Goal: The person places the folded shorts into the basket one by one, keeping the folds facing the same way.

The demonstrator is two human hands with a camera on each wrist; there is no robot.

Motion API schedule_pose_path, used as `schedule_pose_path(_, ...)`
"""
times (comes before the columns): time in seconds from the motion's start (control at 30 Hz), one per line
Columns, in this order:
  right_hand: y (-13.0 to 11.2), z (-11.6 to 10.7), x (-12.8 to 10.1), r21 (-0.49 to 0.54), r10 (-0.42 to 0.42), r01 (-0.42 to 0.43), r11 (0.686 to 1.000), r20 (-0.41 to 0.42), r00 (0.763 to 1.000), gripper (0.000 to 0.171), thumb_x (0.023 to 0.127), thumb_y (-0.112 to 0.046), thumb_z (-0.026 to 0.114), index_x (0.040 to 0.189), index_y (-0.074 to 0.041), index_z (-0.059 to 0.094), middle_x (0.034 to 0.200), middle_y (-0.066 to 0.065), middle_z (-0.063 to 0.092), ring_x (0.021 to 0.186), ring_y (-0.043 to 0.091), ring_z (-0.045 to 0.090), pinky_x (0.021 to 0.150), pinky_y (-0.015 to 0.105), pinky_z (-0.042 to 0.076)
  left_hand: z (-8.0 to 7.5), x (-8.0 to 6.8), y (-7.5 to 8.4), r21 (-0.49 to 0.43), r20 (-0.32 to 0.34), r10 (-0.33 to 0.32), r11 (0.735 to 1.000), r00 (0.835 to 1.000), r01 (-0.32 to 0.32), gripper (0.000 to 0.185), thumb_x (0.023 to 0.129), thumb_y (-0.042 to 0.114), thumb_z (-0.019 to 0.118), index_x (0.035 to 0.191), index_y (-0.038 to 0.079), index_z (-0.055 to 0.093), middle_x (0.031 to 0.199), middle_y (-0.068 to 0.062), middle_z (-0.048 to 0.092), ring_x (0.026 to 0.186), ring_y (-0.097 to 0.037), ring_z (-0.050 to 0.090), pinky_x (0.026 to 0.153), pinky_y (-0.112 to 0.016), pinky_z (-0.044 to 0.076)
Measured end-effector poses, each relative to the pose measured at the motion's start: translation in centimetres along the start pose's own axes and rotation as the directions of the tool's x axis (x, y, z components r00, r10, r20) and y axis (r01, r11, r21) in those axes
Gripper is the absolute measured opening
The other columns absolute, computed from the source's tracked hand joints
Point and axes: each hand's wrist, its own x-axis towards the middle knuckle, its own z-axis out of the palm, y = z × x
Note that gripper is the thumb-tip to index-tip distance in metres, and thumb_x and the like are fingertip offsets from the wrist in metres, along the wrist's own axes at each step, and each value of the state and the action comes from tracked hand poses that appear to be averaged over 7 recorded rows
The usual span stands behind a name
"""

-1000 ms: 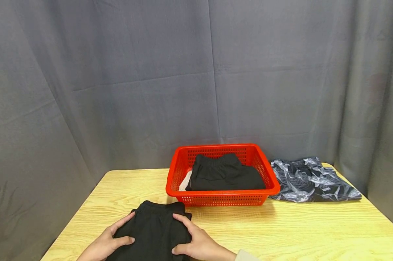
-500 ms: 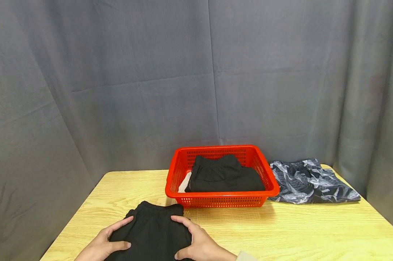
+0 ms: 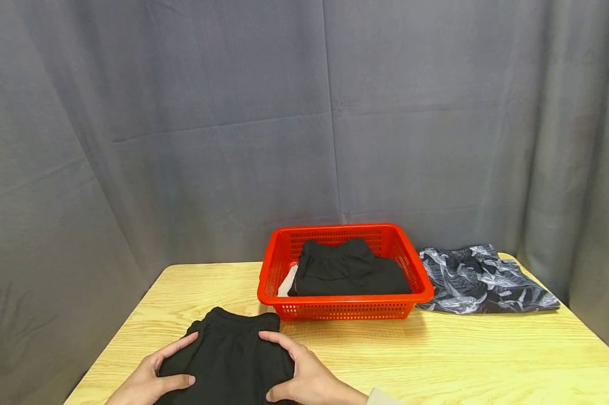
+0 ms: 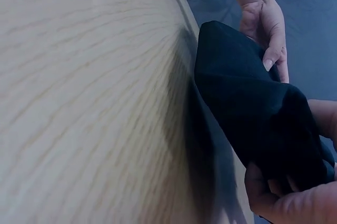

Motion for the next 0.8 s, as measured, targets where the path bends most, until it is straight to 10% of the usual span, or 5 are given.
schedule_pose_path(0.37,-1.3,0.2,-0.1,0.016,-0.085,0.085,0.996,0.019,0.996,0.09,0.065,0.007,0.076,0.144,-0.024,0.045,0.122,-0.004,0.06,0.107,0.012,0.057,0.093,0.026,0.043,0.1,-1.4,1.5,0.05,-0.127,-0.007,0.999,0.992,0.014,0.079,0.083,0.012,0.075,0.151,0.012,0.035,0.151,-0.015,0.031,0.109,-0.006,0.056,0.086,-0.024,0.047)
schedule_pose_path(0.57,-2.5,0.1,-0.4,0.069,-0.054,0.054,0.996,0.0,0.999,0.087,0.068,0.003,0.076,0.143,-0.027,0.046,0.125,-0.004,0.058,0.108,0.014,0.057,0.093,0.027,0.043,0.0,-2.2,2.1,-0.027,-0.045,0.085,0.996,0.995,-0.086,0.074,0.087,0.006,0.069,0.151,0.023,0.037,0.129,0.013,0.056,0.107,-0.011,0.06,0.086,-0.028,0.05)
schedule_pose_path(0.8,-3.6,-0.4,-0.5,0.178,-0.095,0.095,0.979,-0.008,0.995,0.084,0.071,0.007,0.074,0.144,-0.022,0.045,0.128,0.005,0.058,0.108,0.021,0.059,0.093,0.03,0.046,0.6,-2.4,3.6,0.007,-0.1,0.093,0.996,0.991,-0.093,0.077,0.086,0.007,0.07,0.152,0.02,0.034,0.133,0.017,0.049,0.112,-0.006,0.056,0.088,-0.026,0.048)
